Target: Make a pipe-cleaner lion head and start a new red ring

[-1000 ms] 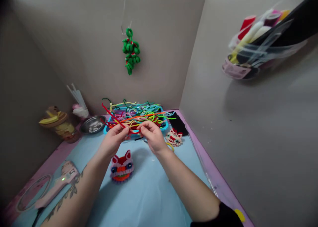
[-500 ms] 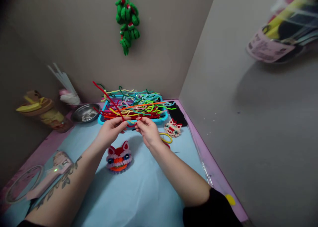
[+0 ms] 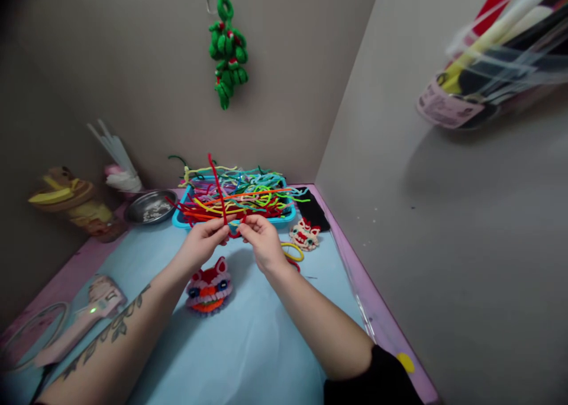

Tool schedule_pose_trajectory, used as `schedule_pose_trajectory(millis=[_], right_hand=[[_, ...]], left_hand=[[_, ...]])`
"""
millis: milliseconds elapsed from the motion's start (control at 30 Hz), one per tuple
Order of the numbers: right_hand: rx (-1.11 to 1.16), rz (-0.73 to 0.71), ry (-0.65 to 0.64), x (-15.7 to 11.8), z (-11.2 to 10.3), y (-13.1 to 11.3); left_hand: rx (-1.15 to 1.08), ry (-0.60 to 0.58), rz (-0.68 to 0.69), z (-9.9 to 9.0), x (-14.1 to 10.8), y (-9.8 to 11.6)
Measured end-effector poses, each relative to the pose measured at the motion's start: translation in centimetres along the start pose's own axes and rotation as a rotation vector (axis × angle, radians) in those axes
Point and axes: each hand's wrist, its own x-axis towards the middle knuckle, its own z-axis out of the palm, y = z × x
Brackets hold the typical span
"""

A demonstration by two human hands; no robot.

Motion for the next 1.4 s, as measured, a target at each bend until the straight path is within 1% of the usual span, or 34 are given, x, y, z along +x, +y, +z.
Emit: schedule_pose_trajectory(millis=[233, 367, 533, 667, 767, 933, 1033, 1233, 1333, 1400], right_hand=[[-0.223, -0.069, -0.117, 0.2, -0.5, -0.3], [-0.195, -0.044, -0.13, 0.3, -0.6, -0.6], [-0.233, -0.035, -0.137, 0.3, -0.7, -1.1], [-0.276, -0.021, -0.215, 0.2, -0.6, -1.5], [-0.302, -0.013, -0.236, 0.1, -0.6, -1.5], [-0.343, 0.015, -0.24, 0.2, -0.7, -1.2], [-0.349, 0.031, -0.264, 0.2, -0.7, -1.1], [-0.327, 0.043, -0.281, 0.2, -0.6, -1.1], [-0.303, 0.062, -0.279, 0.2, -0.6, -0.8], [-0.24, 0.109, -0.267, 0.1, -0.6, -0.6]], left_hand=[[-0.003, -0.027, 0.012, 0.2, -0.1, -0.4], [-0.034, -0.062, 0.05, 0.4, -0.4, 0.0], [-0.074, -0.038, -0.028, 0.5, -0.6, 0.6], [-0.172, -0.015, -0.098, 0.5, -0.5, 0.7], [-0.238, -0.011, -0.107, 0.6, -0.4, 0.5], [-0.249, 0.013, -0.117, 0.6, -0.4, 0.7], [-0.262, 0.034, -0.124, 0.4, -0.4, 0.9], [-0.215, -0.078, -0.08, 0.3, -0.4, 0.8], [-0.207, -0.047, -0.073, 0.4, -0.4, 0.6], [-0.237, 0.004, -0.086, 0.4, -0.3, 0.5]])
